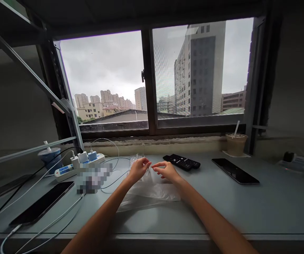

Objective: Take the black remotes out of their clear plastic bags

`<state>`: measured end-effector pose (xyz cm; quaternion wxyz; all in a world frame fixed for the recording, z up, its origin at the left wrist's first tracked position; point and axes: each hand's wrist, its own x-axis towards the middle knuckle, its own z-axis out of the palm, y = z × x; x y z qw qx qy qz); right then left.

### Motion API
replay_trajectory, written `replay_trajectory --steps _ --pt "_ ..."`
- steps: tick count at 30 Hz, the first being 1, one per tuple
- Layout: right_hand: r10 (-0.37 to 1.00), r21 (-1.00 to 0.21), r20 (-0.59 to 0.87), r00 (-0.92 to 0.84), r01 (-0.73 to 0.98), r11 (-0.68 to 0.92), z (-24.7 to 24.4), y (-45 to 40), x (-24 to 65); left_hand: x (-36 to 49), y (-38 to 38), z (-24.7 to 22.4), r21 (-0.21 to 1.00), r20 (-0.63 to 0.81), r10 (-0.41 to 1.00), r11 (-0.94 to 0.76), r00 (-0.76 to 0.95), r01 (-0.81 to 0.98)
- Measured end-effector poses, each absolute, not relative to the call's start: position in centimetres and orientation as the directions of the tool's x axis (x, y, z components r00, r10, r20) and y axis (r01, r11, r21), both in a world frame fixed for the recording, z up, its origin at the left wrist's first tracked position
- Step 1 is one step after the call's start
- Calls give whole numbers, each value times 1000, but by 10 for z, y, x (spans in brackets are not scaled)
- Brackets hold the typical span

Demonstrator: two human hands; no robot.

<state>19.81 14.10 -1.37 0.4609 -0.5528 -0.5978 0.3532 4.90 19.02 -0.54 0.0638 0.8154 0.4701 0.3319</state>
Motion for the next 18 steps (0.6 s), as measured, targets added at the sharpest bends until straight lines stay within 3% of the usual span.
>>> replay_trajectory --steps 5,11,15,18 --pt "952 -835 305 14 484 260 -27 151 198 53 187 -9 425 549 759 -613 350 666" --pt "904 -627 425 -50 704 334 -29 147 196 57 185 -11 432 589 712 -677 381 596" --pt "891 -582 430 -144 711 395 -35 149 197 61 179 -8 443 572 693 -711 439 546" --pt "878 -582 420 -230 674 455 -42 154 198 61 175 -4 439 472 730 -681 494 586"
